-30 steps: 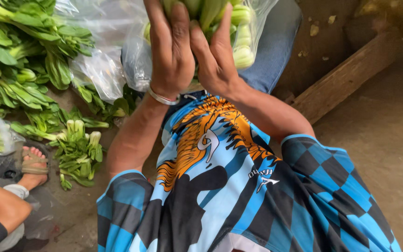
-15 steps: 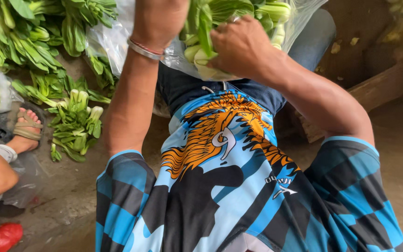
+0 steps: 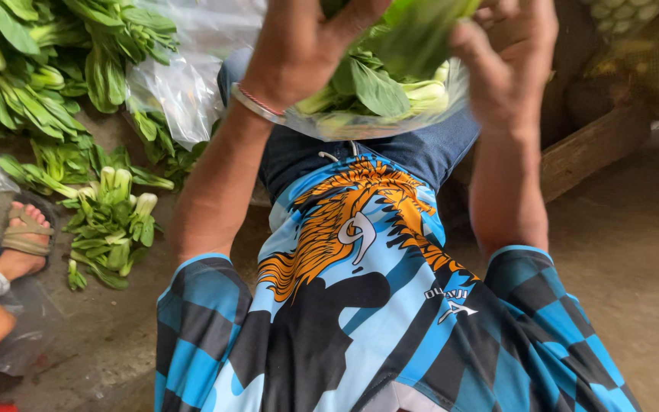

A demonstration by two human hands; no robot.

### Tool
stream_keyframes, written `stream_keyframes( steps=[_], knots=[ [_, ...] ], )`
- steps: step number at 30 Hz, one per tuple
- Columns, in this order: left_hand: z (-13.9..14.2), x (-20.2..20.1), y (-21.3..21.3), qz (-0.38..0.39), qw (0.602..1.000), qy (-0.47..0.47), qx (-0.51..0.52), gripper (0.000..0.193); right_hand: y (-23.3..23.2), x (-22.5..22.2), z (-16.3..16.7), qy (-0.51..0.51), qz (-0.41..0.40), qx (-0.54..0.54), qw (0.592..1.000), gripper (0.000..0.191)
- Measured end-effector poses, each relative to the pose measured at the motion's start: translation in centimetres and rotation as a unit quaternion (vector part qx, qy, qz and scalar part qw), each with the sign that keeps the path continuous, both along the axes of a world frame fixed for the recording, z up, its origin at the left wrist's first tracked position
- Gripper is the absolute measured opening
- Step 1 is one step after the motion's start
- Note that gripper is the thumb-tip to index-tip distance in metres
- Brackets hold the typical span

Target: The person sits on the floor and packs leafy green vegetables into clear plastic bags, gathering and tying each bag closed by hand. They place filled bags on a hanging scale to weigh them and set packed bags aside with other completed bags.

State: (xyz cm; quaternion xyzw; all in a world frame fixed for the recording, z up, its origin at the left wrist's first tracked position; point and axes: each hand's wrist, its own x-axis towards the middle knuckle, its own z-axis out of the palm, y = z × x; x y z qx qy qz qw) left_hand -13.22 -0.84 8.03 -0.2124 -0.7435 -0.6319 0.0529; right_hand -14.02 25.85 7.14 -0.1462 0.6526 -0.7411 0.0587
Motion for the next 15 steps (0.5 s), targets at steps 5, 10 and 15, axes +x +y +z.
stream_keyframes(
  steps=[5,10,15],
  knots=[
    [-0.6,0.0,1.8,0.072,0.979,0.020,-0.188,0.049,-3.7,2.6,-3.1,-0.017,0.004,-0.146,0.989,0.047],
    [-1.3,1.4,1.4,0.089,0.954,0.078,-0.274,0.059,-5.4,4.6,-4.8,-0.060,0.004,-0.195,0.979,0.049],
    [-0.9,3.3,4.4,0.049,0.966,0.109,-0.229,0.089,-7.3,7.7,-6.8,-0.072,-0.079,-0.160,0.981,0.067]
  ],
)
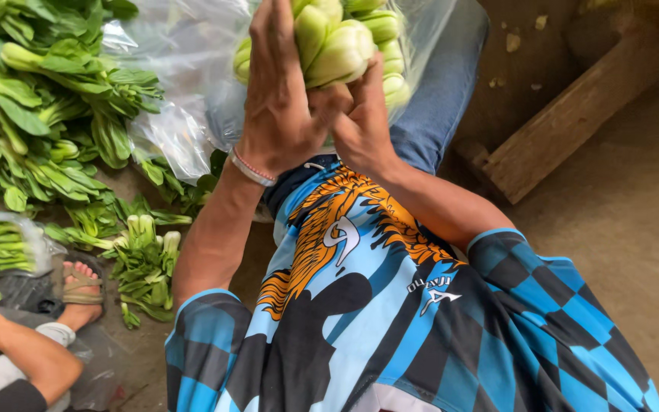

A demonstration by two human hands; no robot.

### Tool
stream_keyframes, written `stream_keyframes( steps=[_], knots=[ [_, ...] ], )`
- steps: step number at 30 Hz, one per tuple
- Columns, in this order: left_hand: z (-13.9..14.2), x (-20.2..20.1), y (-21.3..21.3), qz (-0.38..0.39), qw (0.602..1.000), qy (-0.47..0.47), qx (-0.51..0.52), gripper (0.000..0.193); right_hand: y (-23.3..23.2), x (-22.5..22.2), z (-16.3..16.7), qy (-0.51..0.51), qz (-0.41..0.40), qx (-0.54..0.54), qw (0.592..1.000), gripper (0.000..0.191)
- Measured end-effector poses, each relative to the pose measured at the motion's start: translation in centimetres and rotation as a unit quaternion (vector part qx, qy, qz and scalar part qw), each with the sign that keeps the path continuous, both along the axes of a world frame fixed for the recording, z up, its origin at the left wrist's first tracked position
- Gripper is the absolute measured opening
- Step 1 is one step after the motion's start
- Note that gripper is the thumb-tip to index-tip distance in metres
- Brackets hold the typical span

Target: The person sits on the floor and packs leafy green vegetables into clear plastic bags, gathering and tying each bag closed by hand. They place filled bags on a hanging scale to weigh them and set packed bags aside with other completed bags.

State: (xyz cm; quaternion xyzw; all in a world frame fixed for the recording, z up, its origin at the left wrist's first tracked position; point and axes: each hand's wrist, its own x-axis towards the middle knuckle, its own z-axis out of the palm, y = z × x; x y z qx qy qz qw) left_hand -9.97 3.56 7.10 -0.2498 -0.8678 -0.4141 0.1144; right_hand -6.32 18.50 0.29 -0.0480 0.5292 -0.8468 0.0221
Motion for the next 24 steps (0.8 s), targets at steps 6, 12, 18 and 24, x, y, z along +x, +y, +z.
stream_keyframes(
  steps=[6,12,18,24],
  knots=[
    [0.6,0.2,-0.7,-0.073,0.988,-0.136,-0.013,0.097,4.8,1.3,4.5,-0.055,0.199,-0.025,0.978,0.068],
    [-2.2,-0.8,1.6,-0.067,0.985,-0.022,-0.159,0.094,12.0,-0.3,4.6,0.079,-0.058,0.496,0.863,0.038],
    [-6.1,-3.1,4.6,-0.024,0.962,0.046,-0.269,0.089,12.6,-3.7,0.2,-0.056,-0.038,0.447,0.892,0.041],
    [-9.0,-3.1,5.0,0.022,0.959,0.029,-0.282,0.090,11.1,-2.7,1.3,0.015,-0.001,0.421,0.907,0.069]
  ],
)
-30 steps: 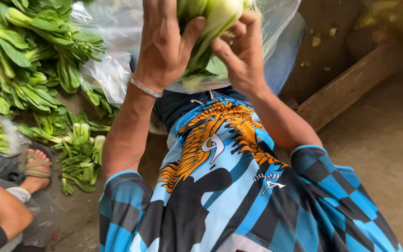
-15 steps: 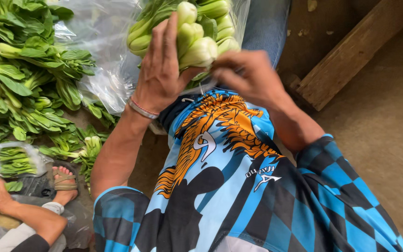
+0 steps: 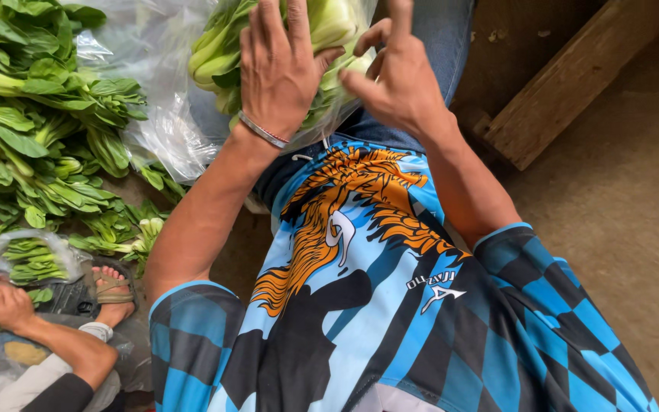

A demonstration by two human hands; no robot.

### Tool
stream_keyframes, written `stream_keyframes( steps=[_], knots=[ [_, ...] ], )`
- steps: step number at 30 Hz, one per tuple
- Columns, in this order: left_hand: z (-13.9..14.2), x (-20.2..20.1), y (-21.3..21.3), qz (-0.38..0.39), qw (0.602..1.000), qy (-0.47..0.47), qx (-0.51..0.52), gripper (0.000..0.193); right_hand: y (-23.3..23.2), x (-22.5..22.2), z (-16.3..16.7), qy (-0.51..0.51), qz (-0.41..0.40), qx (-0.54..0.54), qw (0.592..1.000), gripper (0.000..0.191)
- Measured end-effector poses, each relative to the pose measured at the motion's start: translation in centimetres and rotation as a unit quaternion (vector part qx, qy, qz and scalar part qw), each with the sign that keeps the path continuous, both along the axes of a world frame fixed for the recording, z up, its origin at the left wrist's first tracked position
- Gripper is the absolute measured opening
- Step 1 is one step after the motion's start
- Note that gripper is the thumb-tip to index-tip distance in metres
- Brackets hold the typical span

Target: The person sits on the floor and packs leafy green vegetables into clear plastic bags, gathering and tying each bag closed by hand. They place filled bags on a hanging scale to weigh them and set packed bags aside with other completed bags.

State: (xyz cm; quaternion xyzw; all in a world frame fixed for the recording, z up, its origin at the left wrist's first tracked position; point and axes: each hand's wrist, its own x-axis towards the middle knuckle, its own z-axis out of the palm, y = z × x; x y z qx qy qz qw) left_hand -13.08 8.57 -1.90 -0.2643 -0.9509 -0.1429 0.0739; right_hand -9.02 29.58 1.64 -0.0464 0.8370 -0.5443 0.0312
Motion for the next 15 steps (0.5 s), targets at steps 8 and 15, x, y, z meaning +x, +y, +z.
stream_keyframes(
  steps=[8,15],
  knots=[
    [0.3,-0.5,-2.5,-0.020,0.999,-0.003,0.027,0.086,4.6,-3.8,-3.8,0.050,0.088,0.051,0.994,0.013],
    [-0.9,-0.9,-0.2,-0.100,0.995,-0.026,-0.015,0.089,10.7,-2.3,1.0,-0.031,0.010,-0.151,0.988,0.020]
  ],
)
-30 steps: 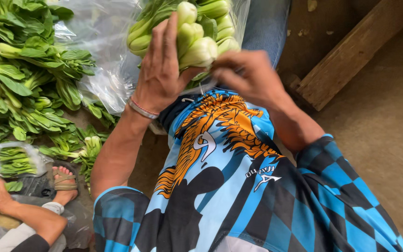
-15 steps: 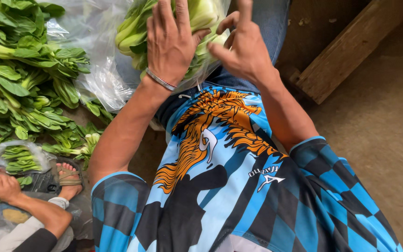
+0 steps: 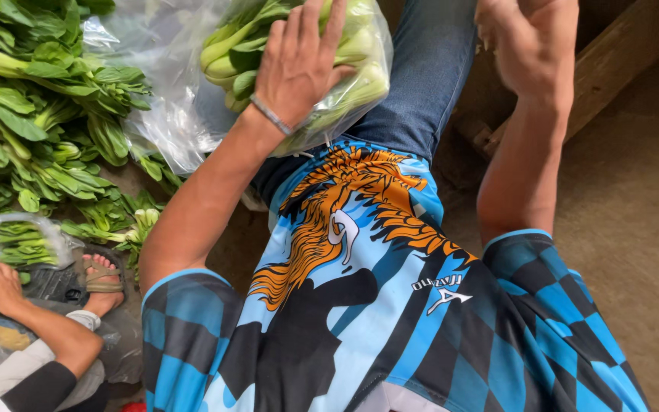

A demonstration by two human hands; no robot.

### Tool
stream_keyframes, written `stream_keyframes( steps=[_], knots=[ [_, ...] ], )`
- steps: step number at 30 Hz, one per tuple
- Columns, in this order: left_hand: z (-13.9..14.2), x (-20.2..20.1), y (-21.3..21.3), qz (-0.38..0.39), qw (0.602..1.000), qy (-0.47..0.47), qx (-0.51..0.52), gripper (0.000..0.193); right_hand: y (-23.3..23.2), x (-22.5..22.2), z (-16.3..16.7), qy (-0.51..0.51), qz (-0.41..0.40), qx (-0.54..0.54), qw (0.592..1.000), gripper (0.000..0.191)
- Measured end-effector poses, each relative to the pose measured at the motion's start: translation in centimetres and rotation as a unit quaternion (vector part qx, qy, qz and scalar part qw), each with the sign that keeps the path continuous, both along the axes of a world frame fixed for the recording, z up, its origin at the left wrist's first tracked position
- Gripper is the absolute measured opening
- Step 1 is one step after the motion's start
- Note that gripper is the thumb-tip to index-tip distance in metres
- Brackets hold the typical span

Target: The person sits on the floor and packs leafy green vegetables into clear plastic bags, gathering and tying each bag closed by hand. They place filled bags on a hanging scale to weigh them and set packed bags aside with other completed bags.

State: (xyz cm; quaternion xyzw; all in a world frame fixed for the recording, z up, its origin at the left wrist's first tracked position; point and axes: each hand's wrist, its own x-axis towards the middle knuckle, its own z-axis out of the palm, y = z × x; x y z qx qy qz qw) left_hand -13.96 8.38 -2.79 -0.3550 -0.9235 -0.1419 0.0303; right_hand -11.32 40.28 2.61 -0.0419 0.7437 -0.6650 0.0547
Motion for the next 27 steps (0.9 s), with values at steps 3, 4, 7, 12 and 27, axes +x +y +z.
stream_keyframes(
  steps=[3,4,7,12,27],
  knots=[
    [-0.7,-0.8,-0.1,0.010,1.000,0.023,0.015,0.090,-3.8,1.4,3.1,0.122,0.129,0.222,0.959,0.052],
    [-0.9,-0.9,-0.5,0.017,0.999,0.032,0.026,0.091,-5.7,1.2,3.0,0.150,0.187,0.288,0.927,0.063],
    [-1.1,-1.3,-2.3,0.009,0.999,-0.036,-0.002,0.082,-8.8,-0.1,2.0,0.184,0.226,0.471,0.833,0.075],
    [-0.8,-1.0,-2.8,-0.012,0.999,-0.041,0.022,0.063,-7.3,-2.8,1.0,0.193,0.216,0.577,0.764,0.024],
    [4.7,3.2,3.1,0.048,0.981,-0.146,-0.115,0.089,-1.6,-0.6,7.0,0.166,0.296,0.384,0.859,0.014]
  ],
)
